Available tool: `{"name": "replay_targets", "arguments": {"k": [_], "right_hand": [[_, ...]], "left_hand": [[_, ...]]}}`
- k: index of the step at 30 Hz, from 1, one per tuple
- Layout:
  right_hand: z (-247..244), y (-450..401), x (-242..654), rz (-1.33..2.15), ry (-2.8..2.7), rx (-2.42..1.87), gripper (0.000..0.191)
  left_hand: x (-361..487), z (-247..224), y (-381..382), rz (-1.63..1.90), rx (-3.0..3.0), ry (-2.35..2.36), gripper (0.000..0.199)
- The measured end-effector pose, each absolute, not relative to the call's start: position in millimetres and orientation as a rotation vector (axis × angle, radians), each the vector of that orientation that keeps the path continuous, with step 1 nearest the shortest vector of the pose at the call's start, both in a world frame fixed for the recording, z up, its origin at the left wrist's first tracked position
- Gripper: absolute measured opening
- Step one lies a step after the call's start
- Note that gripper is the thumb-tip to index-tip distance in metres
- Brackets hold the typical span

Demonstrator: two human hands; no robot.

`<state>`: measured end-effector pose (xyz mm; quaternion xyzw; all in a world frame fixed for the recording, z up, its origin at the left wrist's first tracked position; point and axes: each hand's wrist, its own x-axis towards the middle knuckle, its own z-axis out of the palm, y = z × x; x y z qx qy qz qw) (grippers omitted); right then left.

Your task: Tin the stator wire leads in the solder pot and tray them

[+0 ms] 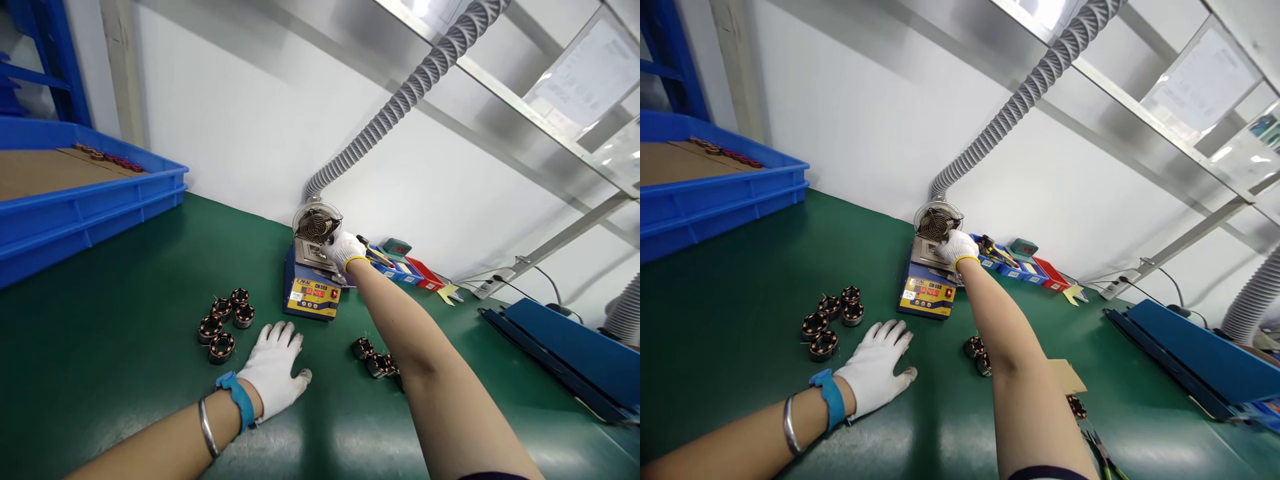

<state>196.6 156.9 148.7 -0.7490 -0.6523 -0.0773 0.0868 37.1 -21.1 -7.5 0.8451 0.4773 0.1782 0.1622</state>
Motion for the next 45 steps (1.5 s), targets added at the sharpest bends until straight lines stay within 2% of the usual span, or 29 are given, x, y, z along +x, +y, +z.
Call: {"name": "replay_targets", "arguments": {"k": [7,10,13,16,18,21,24,26,29,32,35,37,39,45], "right_hand": [[168.5,132.3,213.4,-0.035,-1.841,-2.062,0.036],[163.7,98.2,229.1,0.312,-1.826,-1.93,0.031],[147.4,44.7,247.6,0.776,-1.839,-1.802,0.038],[127.6,-15.3,268.4,0.981,-2.003,-1.859,0.04],[115.2,-50.6,284.7,0.865,-2.159,-2.072,0.036],[102.9,-87.2,310.9,0.454,-2.276,-2.555,0.031],[102.9,-106.0,327.2,0.196,-2.07,-2.999,0.028],[106.0,-113.5,324.8,0.049,-1.907,-3.073,0.029],[99.5,-115.5,297.4,-0.082,-1.914,-2.707,0.032],[70.4,-97.8,250.6,0.181,-2.075,-2.121,0.042],[34.3,-64.1,207.0,0.339,-2.102,-1.78,0.065],[17.4,-43.7,192.3,0.391,-2.064,-1.703,0.077],[8.5,-32.6,191.2,0.431,-2.046,-1.669,0.081],[8.1,-37.0,207.0,0.442,-2.057,-1.695,0.068]], "left_hand": [[37.0,-5.1,-19.4,0.516,2.474,1.386,0.059],[34.3,-2.3,-19.7,0.501,2.567,1.37,0.055],[31.2,-0.6,-18.3,0.52,2.685,1.378,0.051],[28.3,-0.2,-13.7,0.565,2.83,1.376,0.049],[25.2,1.7,-11.5,0.58,2.924,1.418,0.051],[18.6,8.4,-10.3,0.515,2.952,1.669,0.06],[13.6,15.7,-9.0,0.351,2.853,1.877,0.066],[13.4,18.4,-8.9,0.277,2.799,1.88,0.065],[18.3,18.3,-12.8,0.32,2.777,1.791,0.06],[24.8,13.7,-18.3,0.521,2.793,1.585,0.056],[24.4,7.2,-18.2,0.706,2.741,1.484,0.064],[20.3,4.5,-14.3,0.734,2.669,1.559,0.073],[16.8,4.0,-9.5,0.671,2.549,1.631,0.078],[22.7,4.7,-4.7,0.555,2.416,1.537,0.071]]}}
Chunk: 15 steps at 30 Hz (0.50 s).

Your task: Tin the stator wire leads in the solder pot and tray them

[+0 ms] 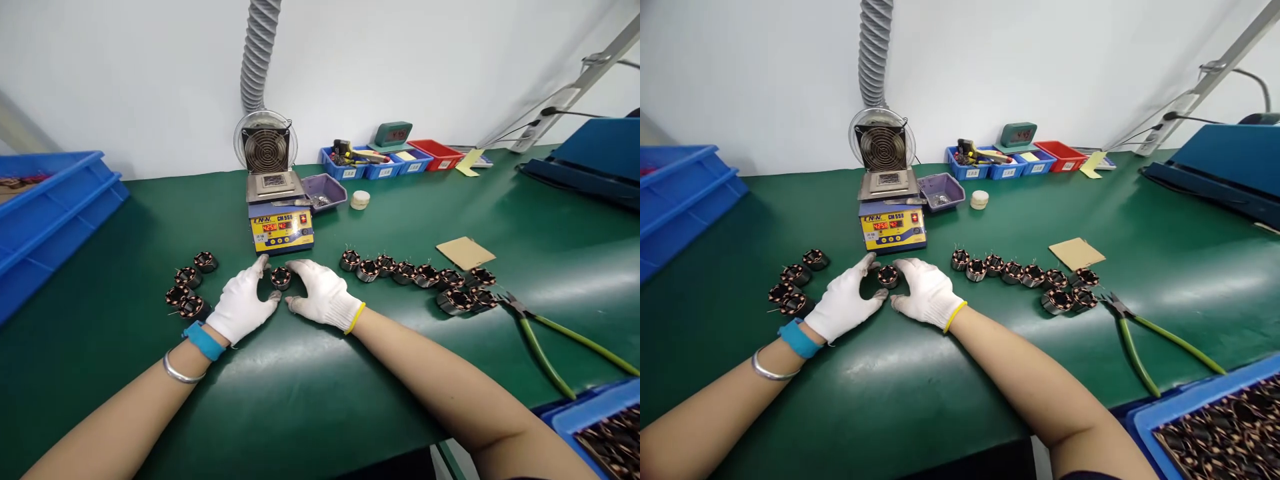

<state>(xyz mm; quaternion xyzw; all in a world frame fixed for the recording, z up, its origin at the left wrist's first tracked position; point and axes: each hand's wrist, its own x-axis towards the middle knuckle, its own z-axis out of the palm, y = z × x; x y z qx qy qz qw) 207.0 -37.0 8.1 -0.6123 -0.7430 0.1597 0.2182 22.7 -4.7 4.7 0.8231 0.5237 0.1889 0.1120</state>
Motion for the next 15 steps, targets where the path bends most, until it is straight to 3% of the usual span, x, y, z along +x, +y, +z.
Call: {"name": "replay_targets", "arguments": {"k": [8,12,15], "right_hand": [[3.9,-34.8,202.3,0.427,-2.064,-1.56,0.059],[1.7,-34.5,199.1,0.45,-2.165,-1.344,0.047],[4.5,-36.5,197.4,0.427,-2.138,-1.482,0.036]], "left_hand": [[25.0,2.6,-6.2,0.579,2.448,1.477,0.077],[28.9,5.5,-2.8,0.473,2.414,1.524,0.072],[29.2,7.6,-1.5,0.451,2.391,1.502,0.068]]}}
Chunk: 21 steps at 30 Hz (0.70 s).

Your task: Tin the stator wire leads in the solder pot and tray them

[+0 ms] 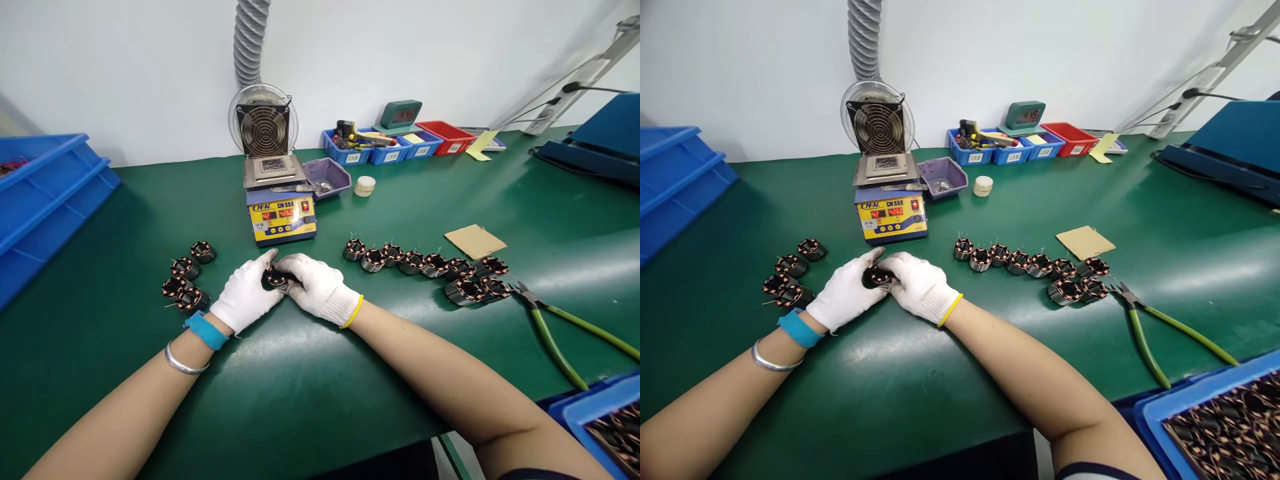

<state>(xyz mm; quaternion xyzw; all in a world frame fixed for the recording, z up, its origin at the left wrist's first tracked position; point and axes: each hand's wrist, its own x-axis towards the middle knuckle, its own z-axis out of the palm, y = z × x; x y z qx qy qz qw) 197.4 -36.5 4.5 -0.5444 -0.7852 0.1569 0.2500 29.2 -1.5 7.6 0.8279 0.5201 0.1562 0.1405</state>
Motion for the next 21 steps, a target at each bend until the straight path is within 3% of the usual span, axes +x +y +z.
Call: {"name": "replay_targets", "arguments": {"k": [5,10,16,21], "right_hand": [[9.0,-38.8,204.1,0.394,-2.063,-1.801,0.016],[8.4,-38.1,203.3,0.584,-1.901,-1.679,0.035],[14.7,-35.5,204.0,0.395,-2.172,-1.772,0.025],[17.8,-32.1,214.4,0.733,-1.793,-1.78,0.022]], "left_hand": [[28.3,12.4,-2.9,0.448,2.351,1.449,0.058],[30.6,16.6,-5.5,0.435,2.293,1.48,0.047],[27.5,10.0,-7.6,0.557,2.324,1.433,0.038],[26.0,4.5,-10.9,0.668,2.358,1.407,0.036]]}}
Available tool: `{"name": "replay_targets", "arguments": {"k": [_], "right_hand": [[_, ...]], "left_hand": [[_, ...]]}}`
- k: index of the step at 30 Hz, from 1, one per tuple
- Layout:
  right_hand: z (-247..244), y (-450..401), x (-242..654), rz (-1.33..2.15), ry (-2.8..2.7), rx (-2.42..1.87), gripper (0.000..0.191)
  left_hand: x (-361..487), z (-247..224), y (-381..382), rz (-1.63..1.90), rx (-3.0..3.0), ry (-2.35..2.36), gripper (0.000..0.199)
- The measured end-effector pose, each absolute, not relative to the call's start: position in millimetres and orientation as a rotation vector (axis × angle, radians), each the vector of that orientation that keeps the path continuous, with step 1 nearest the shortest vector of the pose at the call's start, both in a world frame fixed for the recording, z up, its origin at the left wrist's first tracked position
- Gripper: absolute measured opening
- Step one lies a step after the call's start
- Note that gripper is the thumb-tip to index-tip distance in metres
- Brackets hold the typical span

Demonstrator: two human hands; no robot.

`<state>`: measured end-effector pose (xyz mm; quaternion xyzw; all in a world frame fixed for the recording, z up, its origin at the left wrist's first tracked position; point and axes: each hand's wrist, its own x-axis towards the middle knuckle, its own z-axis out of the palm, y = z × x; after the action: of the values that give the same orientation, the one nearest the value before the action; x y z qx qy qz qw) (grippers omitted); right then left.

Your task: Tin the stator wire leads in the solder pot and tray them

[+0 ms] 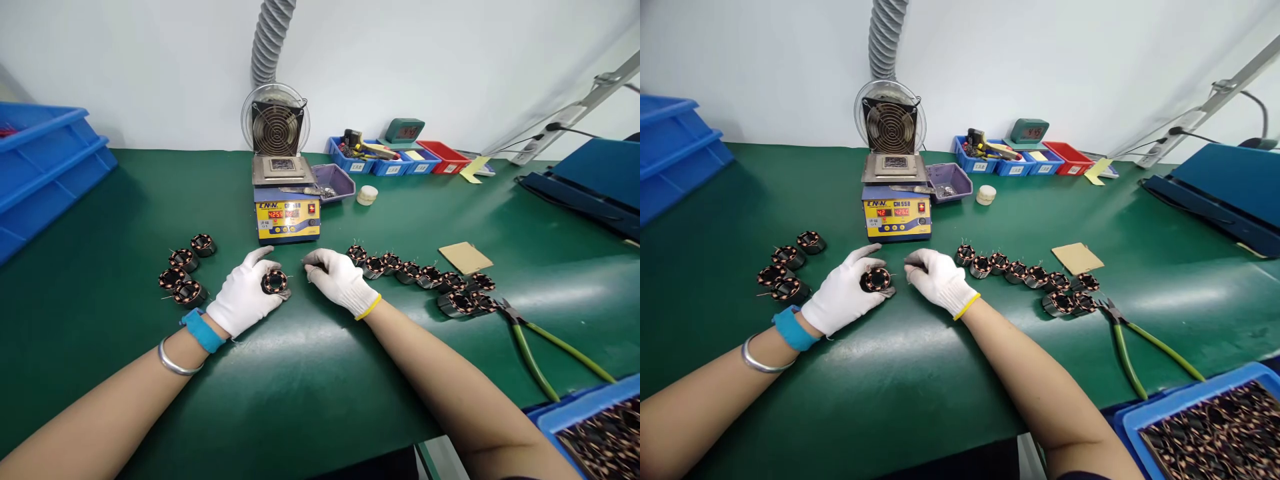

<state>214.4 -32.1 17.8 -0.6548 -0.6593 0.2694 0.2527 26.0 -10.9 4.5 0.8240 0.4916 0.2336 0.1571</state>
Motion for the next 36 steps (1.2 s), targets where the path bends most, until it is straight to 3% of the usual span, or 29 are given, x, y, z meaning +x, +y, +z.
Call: {"name": "replay_targets", "arguments": {"k": [6,11,16,18,22,26,32,36], "right_hand": [[16.1,-36.3,208.0,0.931,-1.817,-1.61,0.017],[10.6,-28.9,219.9,1.253,-1.349,-1.411,0.016],[5.4,-34.4,199.0,1.338,-1.374,-1.224,0.054],[1.6,-38.3,189.7,1.303,-1.351,-1.179,0.051],[-4.7,-43.8,185.8,0.899,-1.445,-1.317,0.045],[-4.4,-44.9,189.7,0.628,-1.557,-1.398,0.046],[-3.2,-40.4,192.7,0.775,-1.381,-1.37,0.044],[-4.2,-40.5,195.8,0.85,-1.288,-1.298,0.043]], "left_hand": [[26.2,3.0,-14.5,0.798,2.361,1.292,0.036],[26.1,5.7,-16.2,0.801,2.238,1.326,0.044],[28.9,6.8,-20.5,0.86,2.289,1.241,0.042],[29.6,5.0,-20.4,0.903,2.334,1.237,0.044],[29.3,1.1,-16.6,0.871,2.363,1.352,0.05],[26.2,7.0,-12.5,0.692,2.169,1.364,0.027],[8.0,31.6,-5.0,0.522,1.576,1.073,0.018],[0.3,29.5,-0.9,0.899,1.42,1.094,0.031]]}}
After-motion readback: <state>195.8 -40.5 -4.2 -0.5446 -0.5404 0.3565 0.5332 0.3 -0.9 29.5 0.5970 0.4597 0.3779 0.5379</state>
